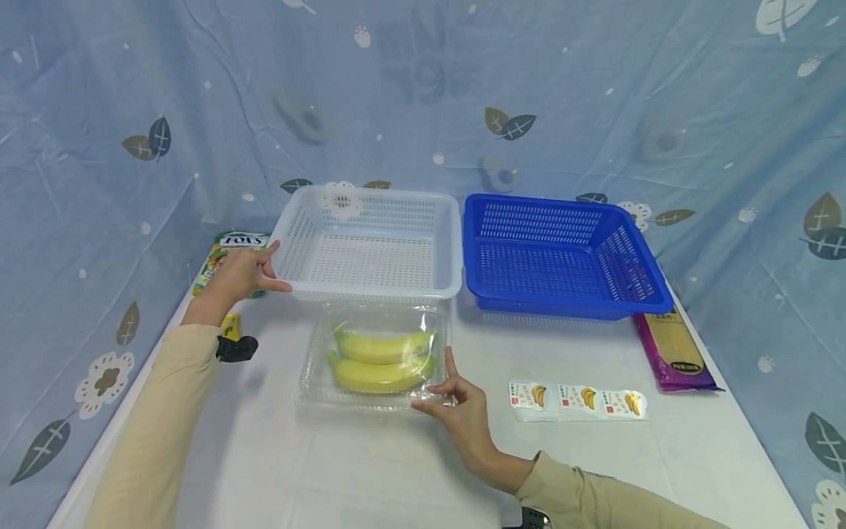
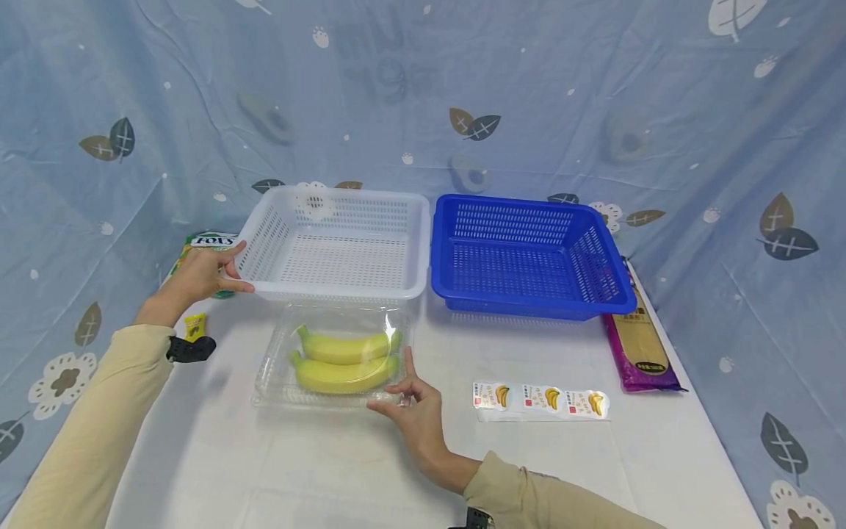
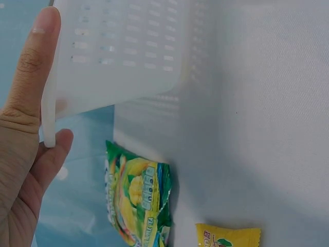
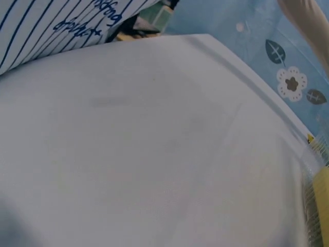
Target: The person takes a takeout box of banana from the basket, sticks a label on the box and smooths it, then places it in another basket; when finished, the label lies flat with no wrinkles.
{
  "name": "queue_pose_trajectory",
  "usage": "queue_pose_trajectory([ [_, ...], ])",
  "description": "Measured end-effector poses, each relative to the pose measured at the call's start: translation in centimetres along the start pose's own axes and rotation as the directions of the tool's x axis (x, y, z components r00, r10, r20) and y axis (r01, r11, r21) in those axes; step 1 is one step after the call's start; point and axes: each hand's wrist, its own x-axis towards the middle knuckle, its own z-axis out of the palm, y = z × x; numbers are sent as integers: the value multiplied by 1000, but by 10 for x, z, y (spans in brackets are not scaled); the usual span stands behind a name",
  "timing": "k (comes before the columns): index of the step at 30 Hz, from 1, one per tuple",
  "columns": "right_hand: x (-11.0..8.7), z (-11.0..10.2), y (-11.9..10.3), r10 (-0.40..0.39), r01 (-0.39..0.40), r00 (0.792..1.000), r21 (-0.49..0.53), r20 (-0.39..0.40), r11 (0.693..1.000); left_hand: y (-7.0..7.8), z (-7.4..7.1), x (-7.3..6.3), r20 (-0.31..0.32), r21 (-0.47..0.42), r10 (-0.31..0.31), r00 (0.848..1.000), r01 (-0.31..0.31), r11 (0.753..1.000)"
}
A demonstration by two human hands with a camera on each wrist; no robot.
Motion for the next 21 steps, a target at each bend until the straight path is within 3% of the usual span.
queue_pose_trajectory([
  [4, 2, 5, 1, 23, -23, 1000, 14, -1, 1000, 0, 0, 0, 2, -5, 0, 1000, 0, 1000],
  [21, 5, 13, 6, -6, 6, 1000, 45, 14, 999, 2, -1, -1, 7, -1, -13, 1000, 13, 1000],
])
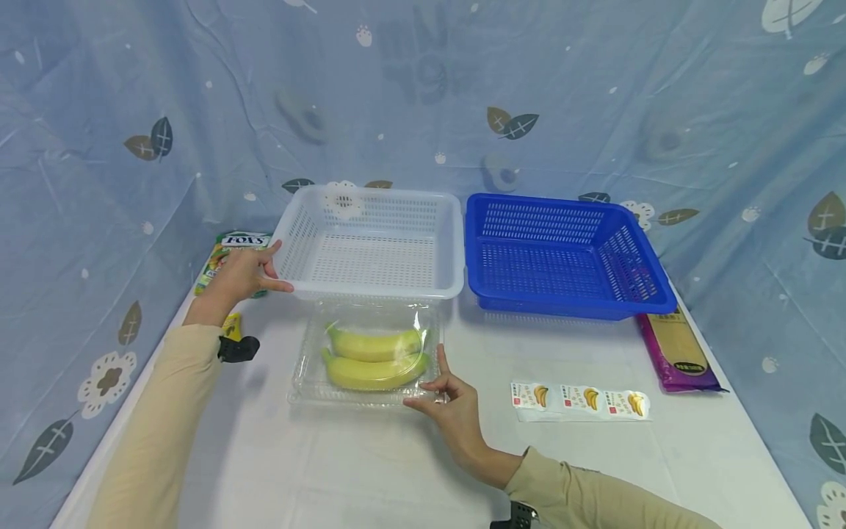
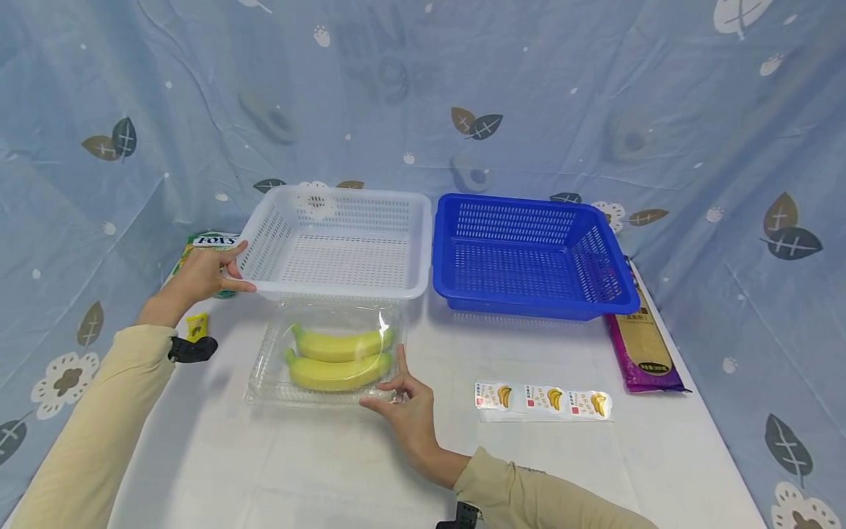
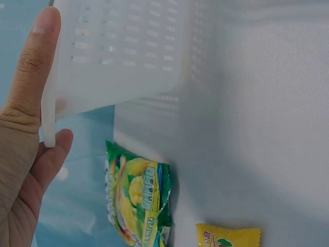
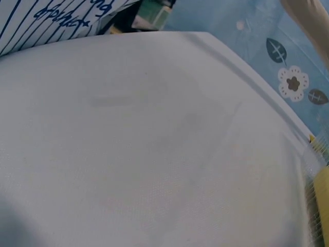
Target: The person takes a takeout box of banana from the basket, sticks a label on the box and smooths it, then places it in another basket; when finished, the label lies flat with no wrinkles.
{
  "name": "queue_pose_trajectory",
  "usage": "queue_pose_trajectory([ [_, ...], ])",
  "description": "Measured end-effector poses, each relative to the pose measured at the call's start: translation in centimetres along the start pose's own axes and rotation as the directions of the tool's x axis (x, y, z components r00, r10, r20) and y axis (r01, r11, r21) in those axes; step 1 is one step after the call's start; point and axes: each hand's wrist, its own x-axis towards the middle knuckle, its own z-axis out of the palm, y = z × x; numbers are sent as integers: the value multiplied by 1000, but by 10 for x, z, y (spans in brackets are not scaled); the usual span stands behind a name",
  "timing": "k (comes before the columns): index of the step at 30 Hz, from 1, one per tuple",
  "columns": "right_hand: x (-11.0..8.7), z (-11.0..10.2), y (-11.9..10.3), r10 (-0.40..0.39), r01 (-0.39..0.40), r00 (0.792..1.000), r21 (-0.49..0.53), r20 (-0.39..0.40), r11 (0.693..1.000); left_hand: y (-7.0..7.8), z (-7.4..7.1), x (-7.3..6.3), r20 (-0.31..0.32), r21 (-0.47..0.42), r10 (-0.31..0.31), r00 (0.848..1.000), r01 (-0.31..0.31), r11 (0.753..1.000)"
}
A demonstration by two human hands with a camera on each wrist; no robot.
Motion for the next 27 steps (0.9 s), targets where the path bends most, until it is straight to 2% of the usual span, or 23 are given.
queue_pose_trajectory([
  [27, -1, 0, -5, 10, -11, 1000, -87, -19, 996, -3, 2, -3, -33, 7, 34, 999, -34, 999],
])
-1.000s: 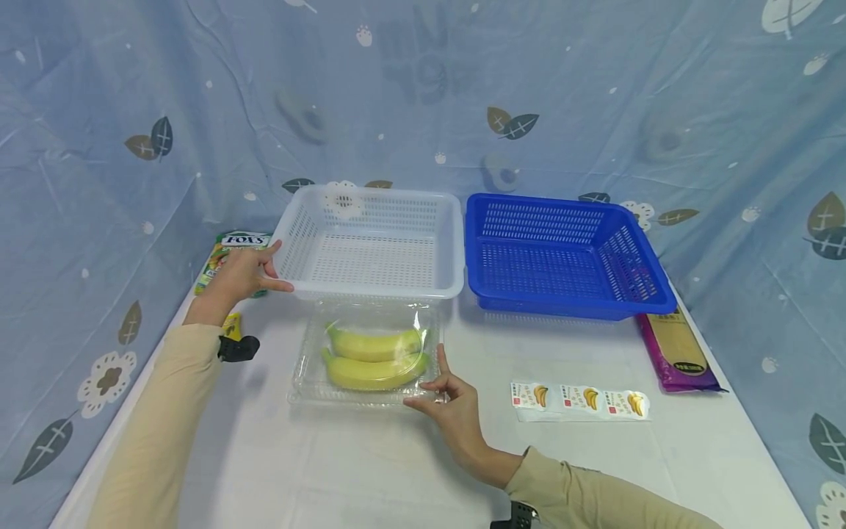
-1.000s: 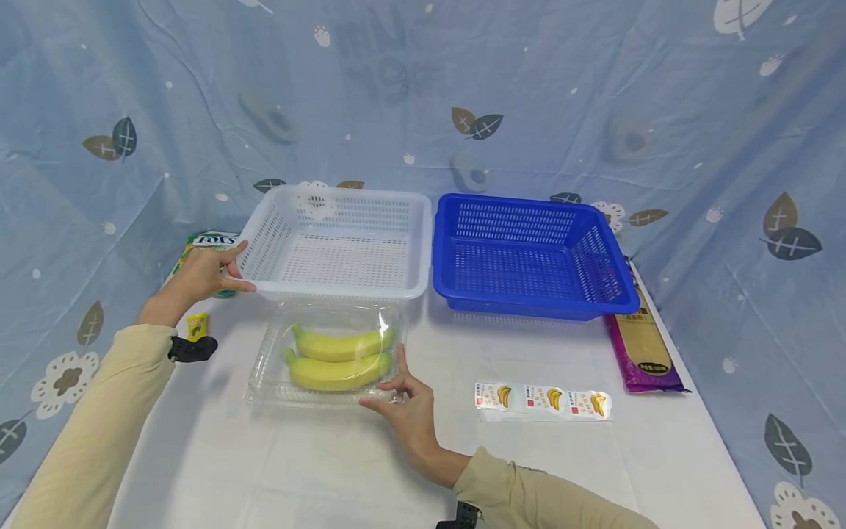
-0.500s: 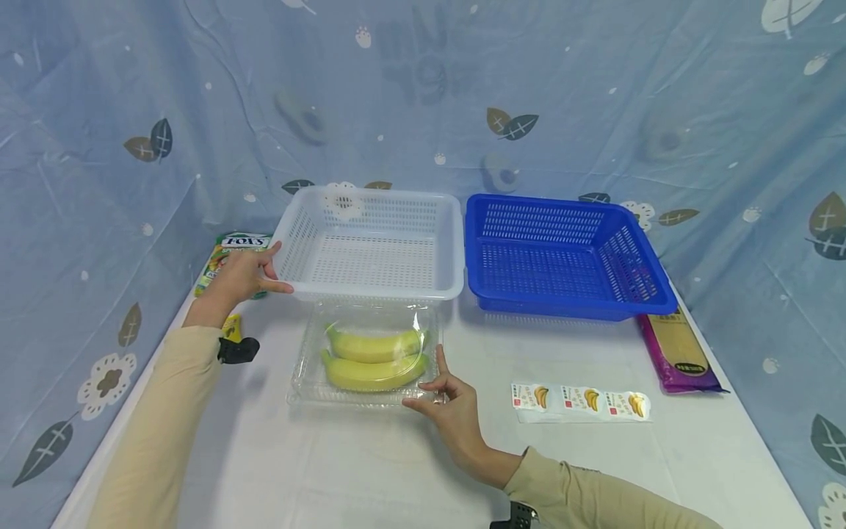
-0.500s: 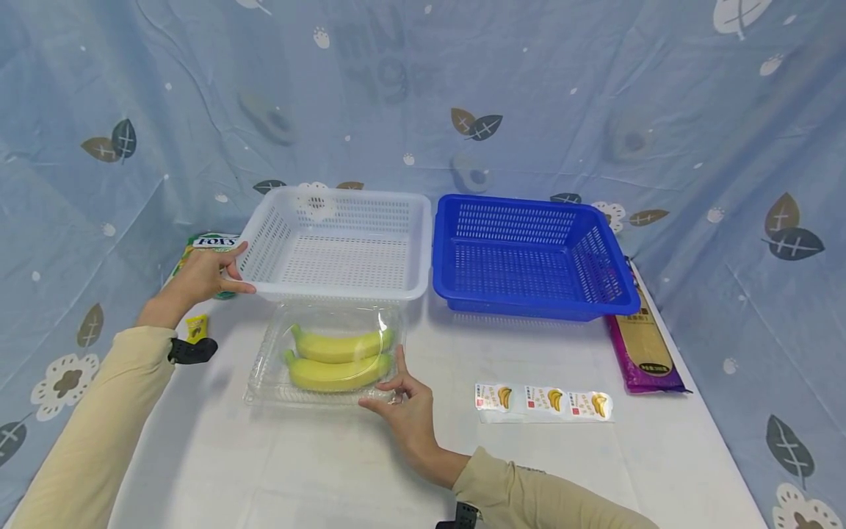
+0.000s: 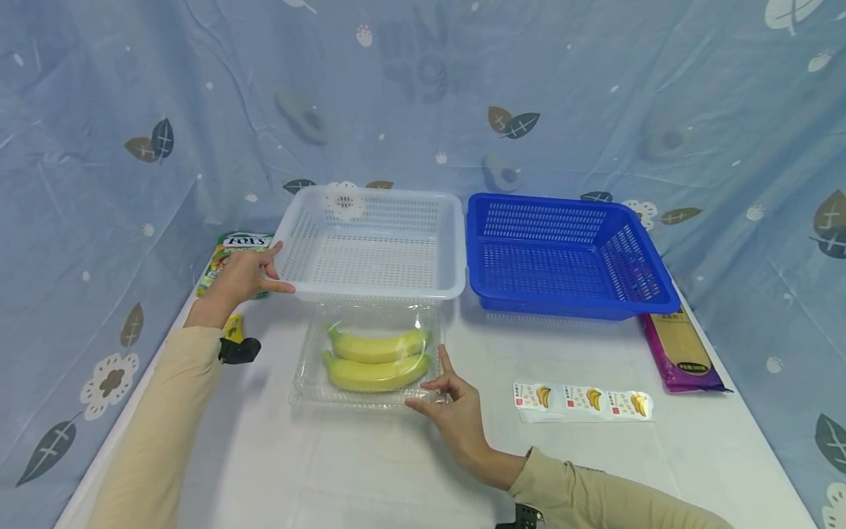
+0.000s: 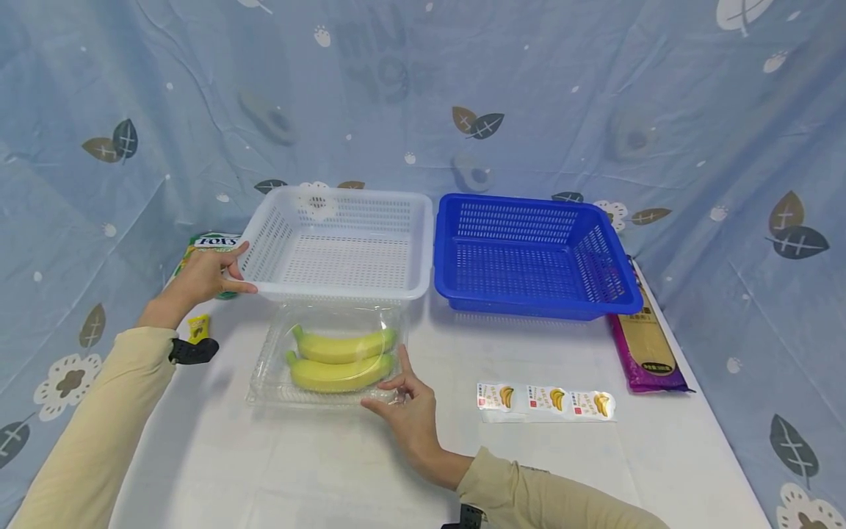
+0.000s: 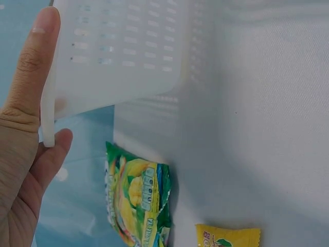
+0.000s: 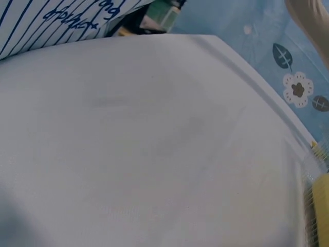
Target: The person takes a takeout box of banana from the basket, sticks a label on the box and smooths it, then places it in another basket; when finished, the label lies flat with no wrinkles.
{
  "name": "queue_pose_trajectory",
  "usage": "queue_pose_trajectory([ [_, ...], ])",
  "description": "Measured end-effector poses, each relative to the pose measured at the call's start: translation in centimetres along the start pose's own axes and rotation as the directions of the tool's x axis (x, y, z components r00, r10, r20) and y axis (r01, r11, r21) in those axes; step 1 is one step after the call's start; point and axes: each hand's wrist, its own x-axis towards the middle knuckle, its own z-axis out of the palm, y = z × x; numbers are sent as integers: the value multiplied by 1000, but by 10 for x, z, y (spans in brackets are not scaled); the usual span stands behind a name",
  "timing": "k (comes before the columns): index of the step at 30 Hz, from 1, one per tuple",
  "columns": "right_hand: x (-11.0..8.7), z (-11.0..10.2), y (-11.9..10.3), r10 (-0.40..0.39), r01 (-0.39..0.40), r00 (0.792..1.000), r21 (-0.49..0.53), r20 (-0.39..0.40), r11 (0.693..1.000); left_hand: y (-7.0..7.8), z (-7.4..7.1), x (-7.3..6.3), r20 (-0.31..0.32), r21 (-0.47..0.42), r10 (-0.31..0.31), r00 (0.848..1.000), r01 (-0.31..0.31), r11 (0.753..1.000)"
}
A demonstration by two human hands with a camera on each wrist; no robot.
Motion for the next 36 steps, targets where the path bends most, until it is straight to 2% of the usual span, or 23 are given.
queue_pose_trajectory([
  [10, -3, -5, 3, -75, 74, 997, 46, 19, 996, 0, 0, 0, 0, -8, 9, 1000, -9, 1000],
  [16, -4, -8, 3, -97, 90, 994, 120, 54, 989, 1, -1, 2, 2, 2, -2, 1000, 2, 1000],
  [28, -6, -12, 5, -80, 64, 994, 186, 76, 981, 3, 1, 2, 17, 1, -35, 999, 35, 999],
  [33, -8, -13, 4, -61, 48, 996, 172, 71, 984, 2, 1, 2, 9, 6, -24, 1000, 24, 1000],
  [36, -7, -14, 3, -64, 57, 996, 110, 61, 992, 2, 1, 1, -2, 9, -8, 1000, 8, 1000],
])
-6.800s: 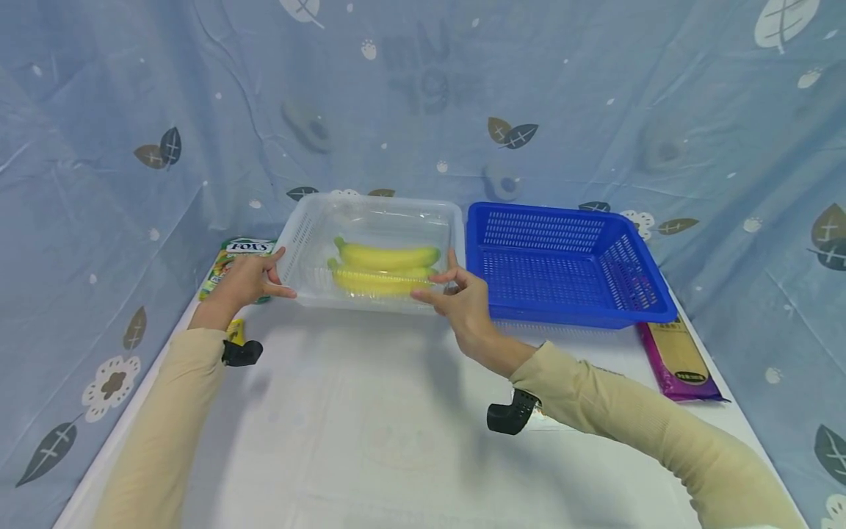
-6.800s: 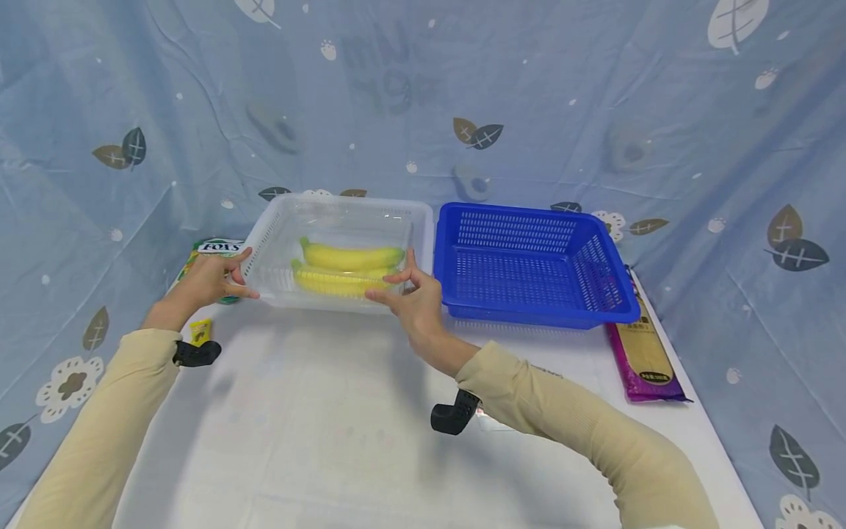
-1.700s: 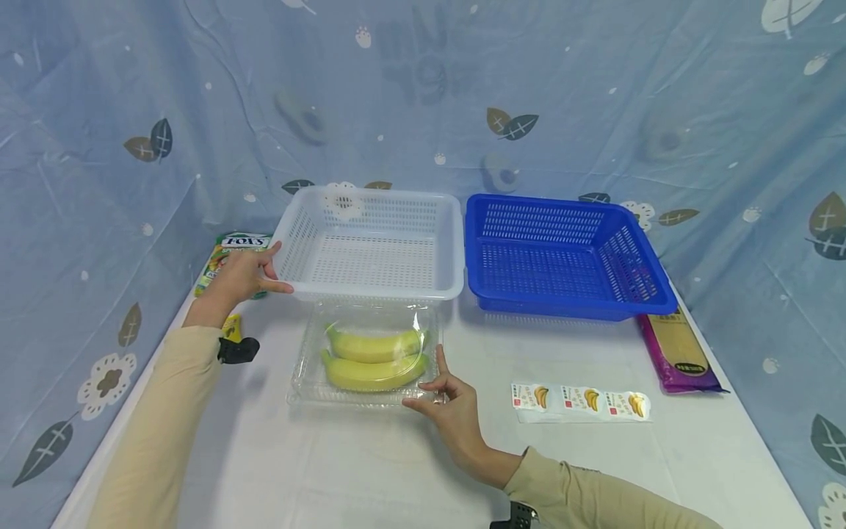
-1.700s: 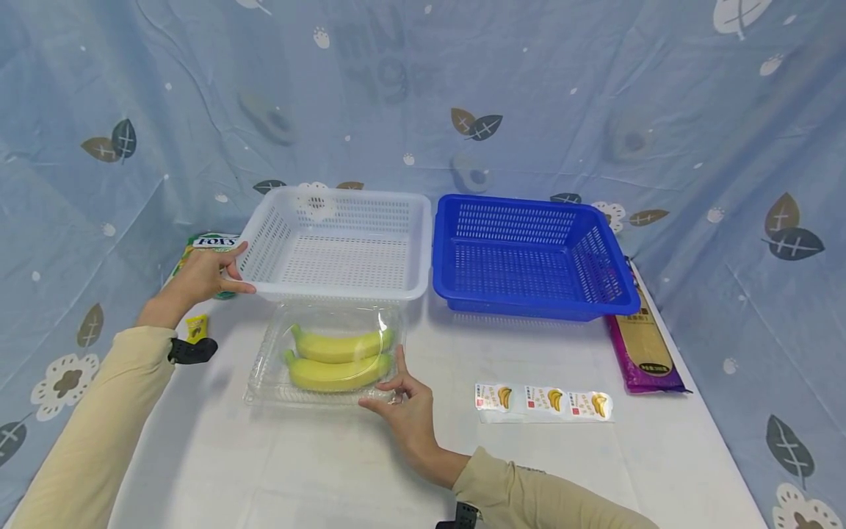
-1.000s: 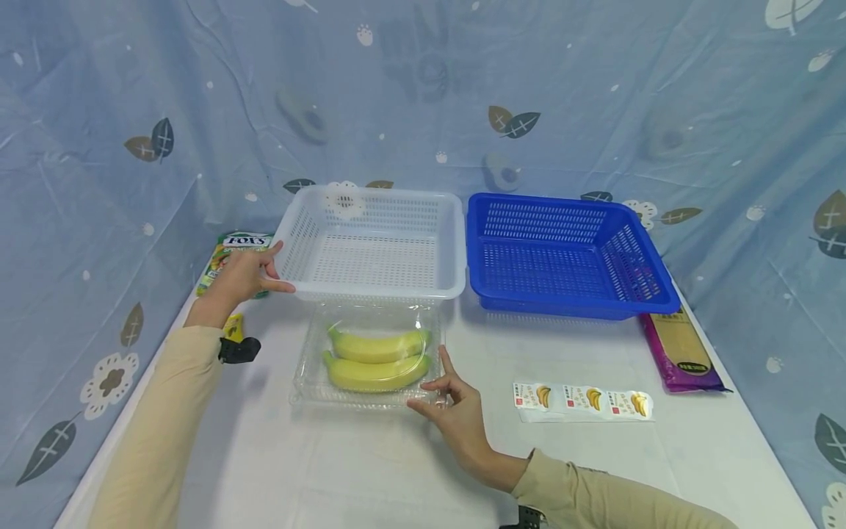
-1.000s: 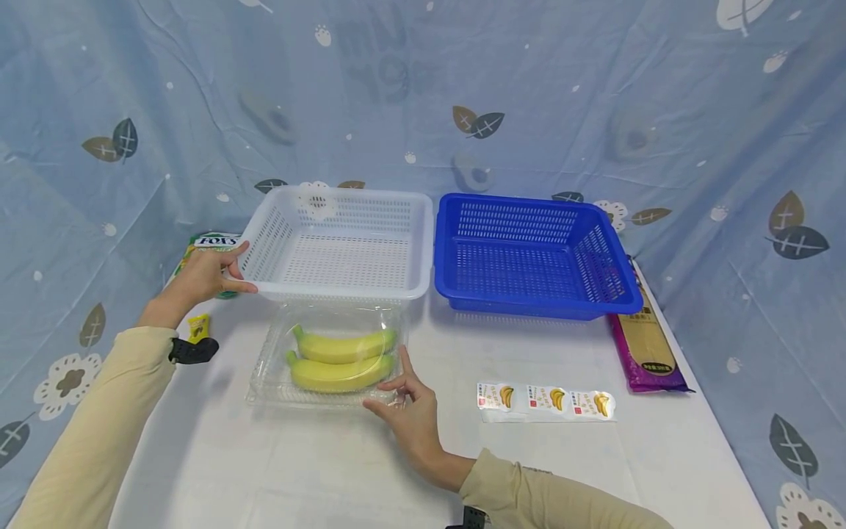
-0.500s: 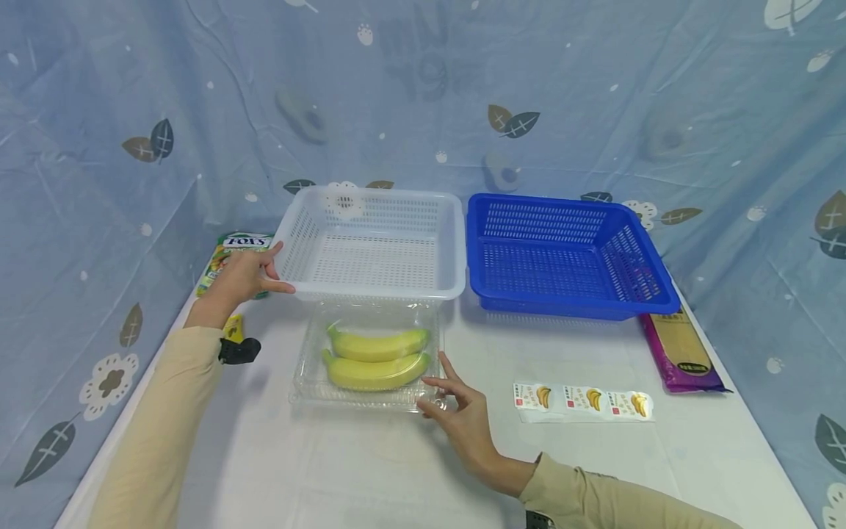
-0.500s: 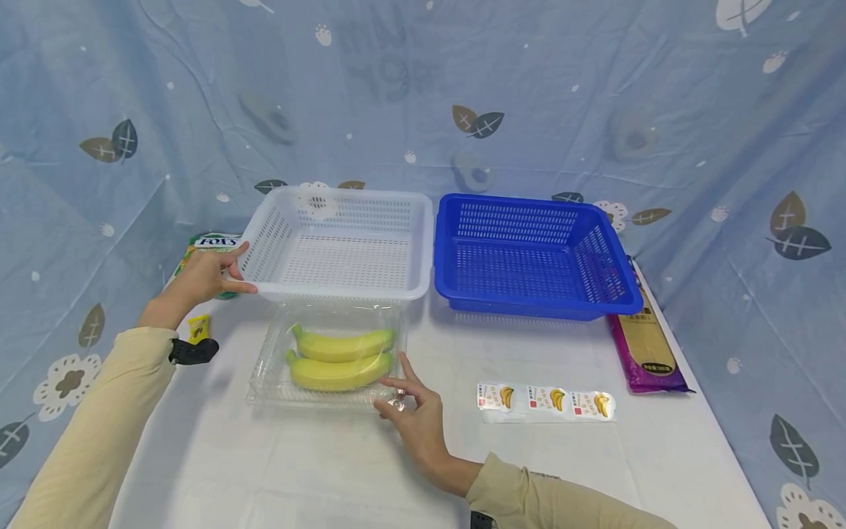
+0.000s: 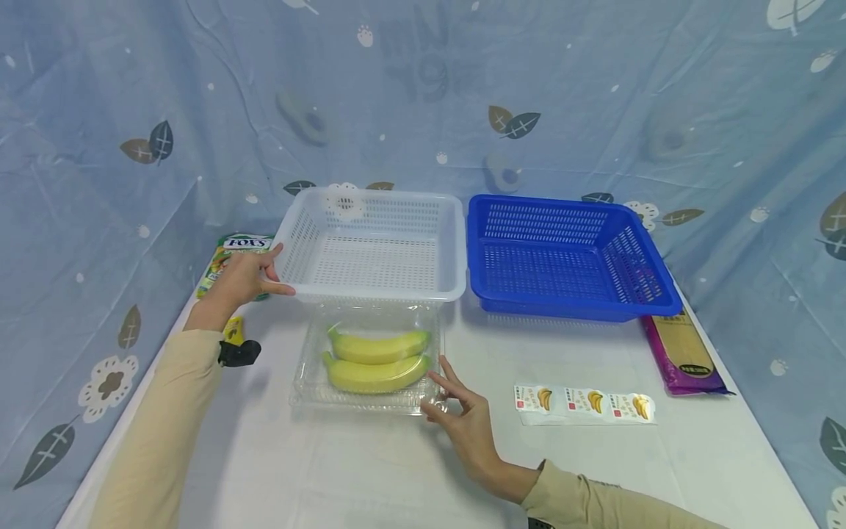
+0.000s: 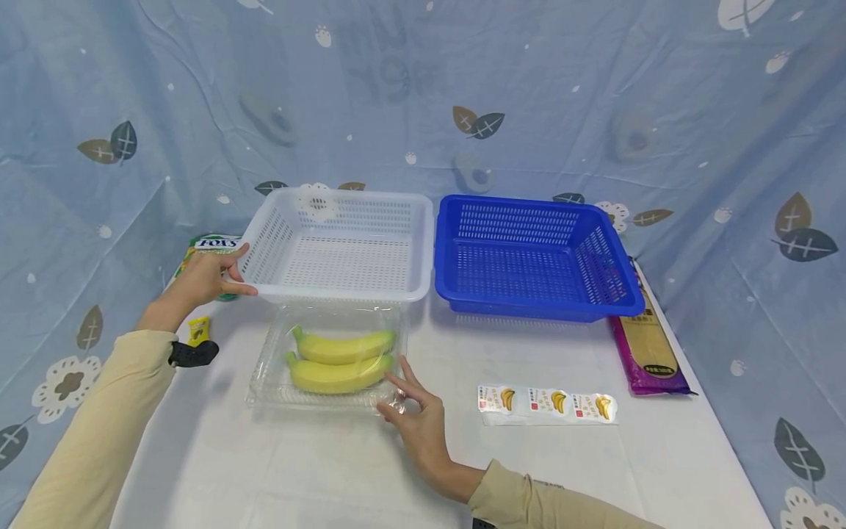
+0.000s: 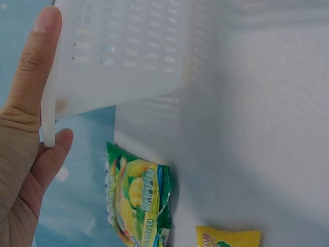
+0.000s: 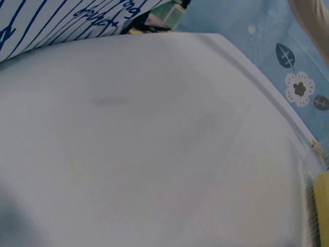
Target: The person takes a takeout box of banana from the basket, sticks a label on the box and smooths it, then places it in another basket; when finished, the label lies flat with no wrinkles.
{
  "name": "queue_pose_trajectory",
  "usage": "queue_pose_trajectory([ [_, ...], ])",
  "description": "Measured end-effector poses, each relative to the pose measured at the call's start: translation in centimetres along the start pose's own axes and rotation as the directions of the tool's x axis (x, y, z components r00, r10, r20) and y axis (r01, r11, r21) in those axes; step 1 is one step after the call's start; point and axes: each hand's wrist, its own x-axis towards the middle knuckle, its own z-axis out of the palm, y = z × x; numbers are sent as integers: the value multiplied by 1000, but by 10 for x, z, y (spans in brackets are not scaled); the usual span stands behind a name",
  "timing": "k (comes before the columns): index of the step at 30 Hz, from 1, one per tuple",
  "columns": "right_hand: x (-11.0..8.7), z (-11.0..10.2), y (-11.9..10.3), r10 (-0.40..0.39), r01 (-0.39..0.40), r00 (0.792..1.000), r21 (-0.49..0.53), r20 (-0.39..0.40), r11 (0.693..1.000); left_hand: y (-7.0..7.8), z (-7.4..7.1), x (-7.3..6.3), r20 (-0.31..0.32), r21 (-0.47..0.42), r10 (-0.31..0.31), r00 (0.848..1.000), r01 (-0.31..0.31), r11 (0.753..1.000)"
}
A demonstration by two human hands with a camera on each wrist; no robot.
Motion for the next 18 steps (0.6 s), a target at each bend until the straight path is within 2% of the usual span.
queue_pose_trajectory([
  [4, 0, -4, -4, 1, -2, 1000, -72, -14, 997, 0, 1, 0, -17, -2, 15, 1000, -15, 1000],
  [10, 0, -15, -13, 82, -82, 996, -17, -26, 996, 1, 2, 1, -34, -9, 34, 999, -35, 999],
  [16, 5, -34, -18, 152, -153, 988, -23, -36, 988, -2, 1, -1, -8, -40, 54, 999, -54, 998],
  [18, 7, -44, -20, 201, -202, 979, -46, -42, 978, -3, 1, -4, 10, -39, 56, 998, -56, 998],
])
